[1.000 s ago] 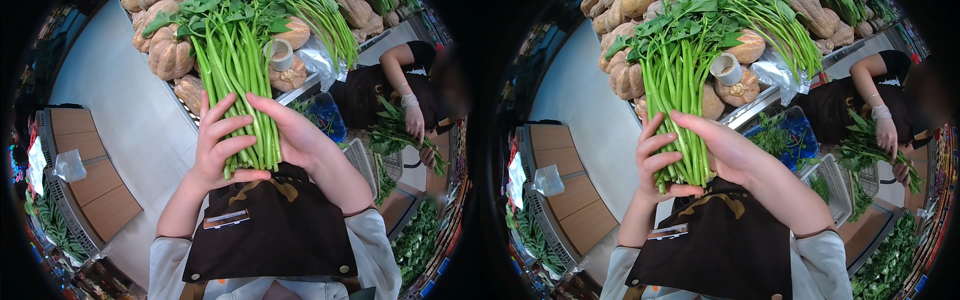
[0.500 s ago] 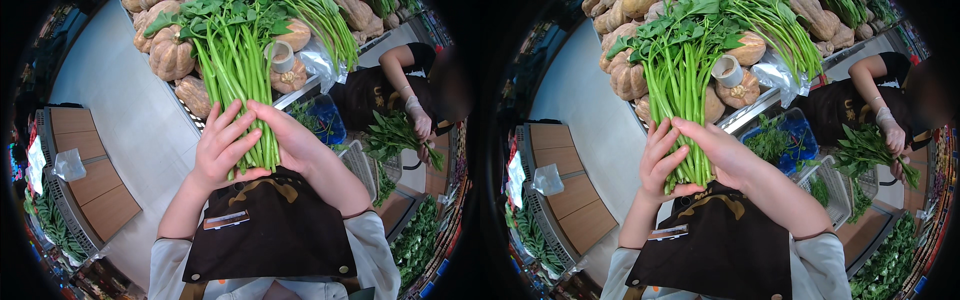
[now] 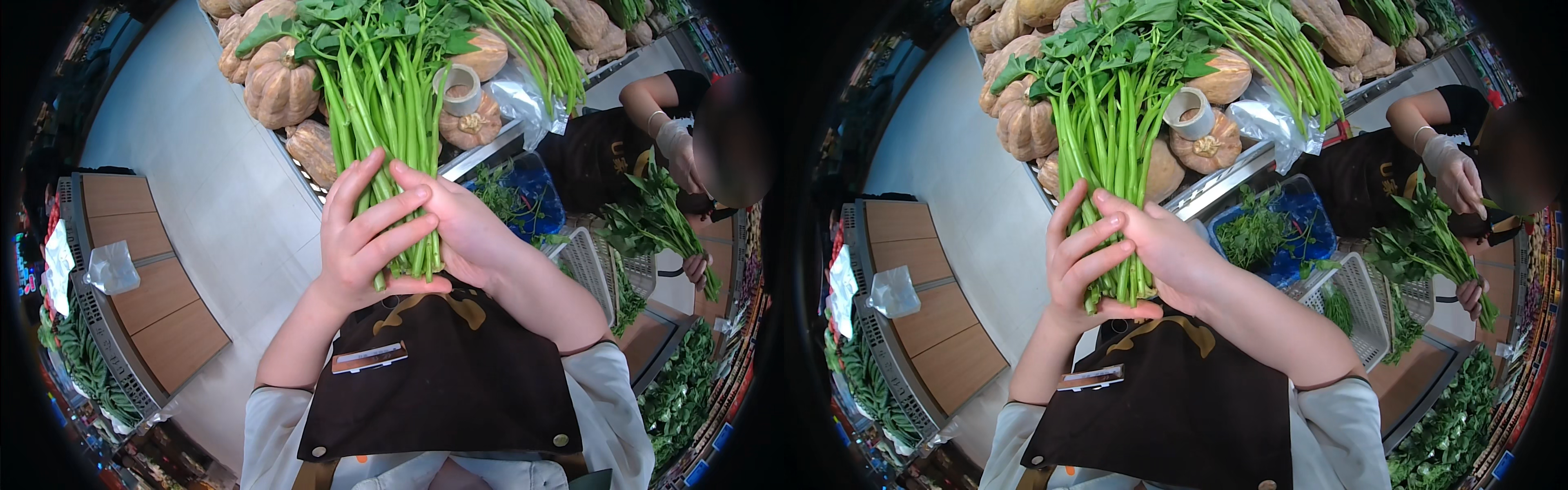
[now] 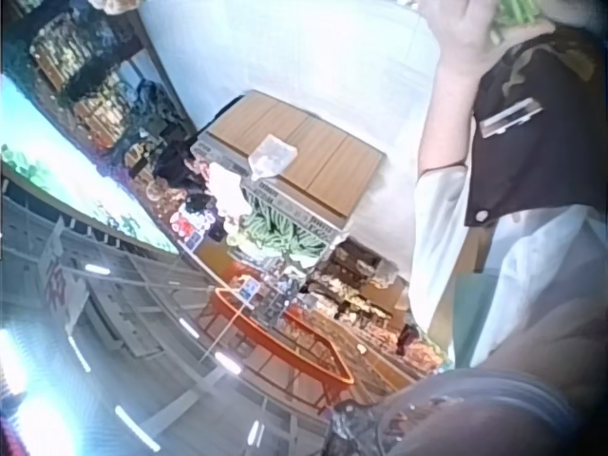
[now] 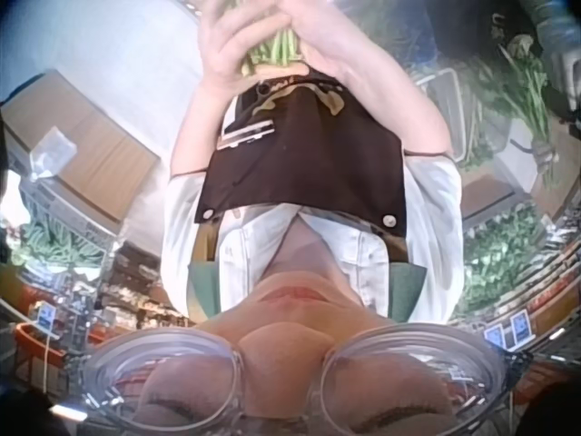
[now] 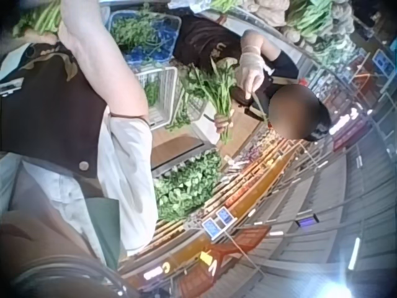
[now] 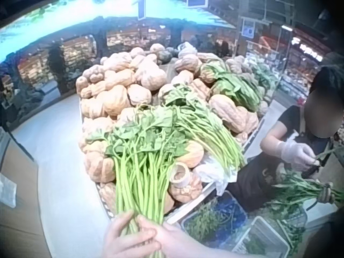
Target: The person gathers leafy green vegetables from a display, aligns the stems, and secures them into a bundle using a roll of clear tape. The person repeats this process to form multiple bundles.
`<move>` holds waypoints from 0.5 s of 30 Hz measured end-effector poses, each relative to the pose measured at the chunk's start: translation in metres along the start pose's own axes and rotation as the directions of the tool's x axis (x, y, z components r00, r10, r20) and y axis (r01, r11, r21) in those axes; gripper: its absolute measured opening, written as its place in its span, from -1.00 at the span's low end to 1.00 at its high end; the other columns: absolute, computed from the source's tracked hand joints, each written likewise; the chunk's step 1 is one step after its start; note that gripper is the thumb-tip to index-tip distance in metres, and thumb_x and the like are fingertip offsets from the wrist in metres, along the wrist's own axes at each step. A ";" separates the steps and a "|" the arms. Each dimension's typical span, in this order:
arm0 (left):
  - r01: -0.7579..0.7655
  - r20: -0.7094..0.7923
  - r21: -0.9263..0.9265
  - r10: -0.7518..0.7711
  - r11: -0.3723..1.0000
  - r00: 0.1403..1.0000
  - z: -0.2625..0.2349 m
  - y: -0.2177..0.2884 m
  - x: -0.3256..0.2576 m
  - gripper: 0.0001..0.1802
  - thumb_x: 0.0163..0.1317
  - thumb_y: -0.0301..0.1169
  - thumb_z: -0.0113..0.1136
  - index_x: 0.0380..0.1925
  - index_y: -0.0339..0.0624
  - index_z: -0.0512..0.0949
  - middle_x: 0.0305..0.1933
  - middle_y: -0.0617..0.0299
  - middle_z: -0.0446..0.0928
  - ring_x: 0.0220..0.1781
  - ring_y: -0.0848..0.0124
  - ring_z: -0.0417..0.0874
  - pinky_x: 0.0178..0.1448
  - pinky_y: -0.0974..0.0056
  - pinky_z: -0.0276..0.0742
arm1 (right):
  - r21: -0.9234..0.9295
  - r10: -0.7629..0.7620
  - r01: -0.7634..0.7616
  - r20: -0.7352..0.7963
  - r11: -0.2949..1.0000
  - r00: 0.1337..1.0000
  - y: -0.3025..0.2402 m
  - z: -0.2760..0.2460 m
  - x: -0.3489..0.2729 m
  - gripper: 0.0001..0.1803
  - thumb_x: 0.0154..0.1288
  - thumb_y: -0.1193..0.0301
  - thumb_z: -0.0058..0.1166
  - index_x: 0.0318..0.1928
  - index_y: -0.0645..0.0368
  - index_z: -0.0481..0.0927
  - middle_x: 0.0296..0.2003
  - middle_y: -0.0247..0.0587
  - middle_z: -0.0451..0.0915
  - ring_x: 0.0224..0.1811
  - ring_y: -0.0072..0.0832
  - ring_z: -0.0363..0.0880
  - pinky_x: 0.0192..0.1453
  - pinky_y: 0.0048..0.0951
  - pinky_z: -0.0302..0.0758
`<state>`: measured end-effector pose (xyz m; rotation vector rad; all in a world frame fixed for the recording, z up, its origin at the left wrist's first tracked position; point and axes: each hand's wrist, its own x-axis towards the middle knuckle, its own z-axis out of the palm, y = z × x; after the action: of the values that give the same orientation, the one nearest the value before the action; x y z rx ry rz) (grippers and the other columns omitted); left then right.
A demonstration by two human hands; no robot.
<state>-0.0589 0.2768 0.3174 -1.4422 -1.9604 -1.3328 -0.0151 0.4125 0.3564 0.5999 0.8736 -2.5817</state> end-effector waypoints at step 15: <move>-0.059 0.237 -0.220 0.112 0.974 0.965 -0.018 -0.023 -0.002 -0.08 -0.05 0.41 -0.17 0.21 0.06 0.25 0.27 0.13 0.27 0.33 -0.18 0.12 0.31 -0.26 -0.04 | 0.017 0.047 -0.049 0.090 0.999 0.995 -0.008 -0.004 -0.003 -0.61 0.26 0.35 0.02 0.03 0.28 0.35 -0.14 -0.17 0.50 -0.16 -0.49 0.57 -0.16 -0.48 0.59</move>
<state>-0.0828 0.2604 0.3137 -1.8546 -1.9229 -1.4156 -0.0154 0.4217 0.3593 0.4999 0.7970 -2.5547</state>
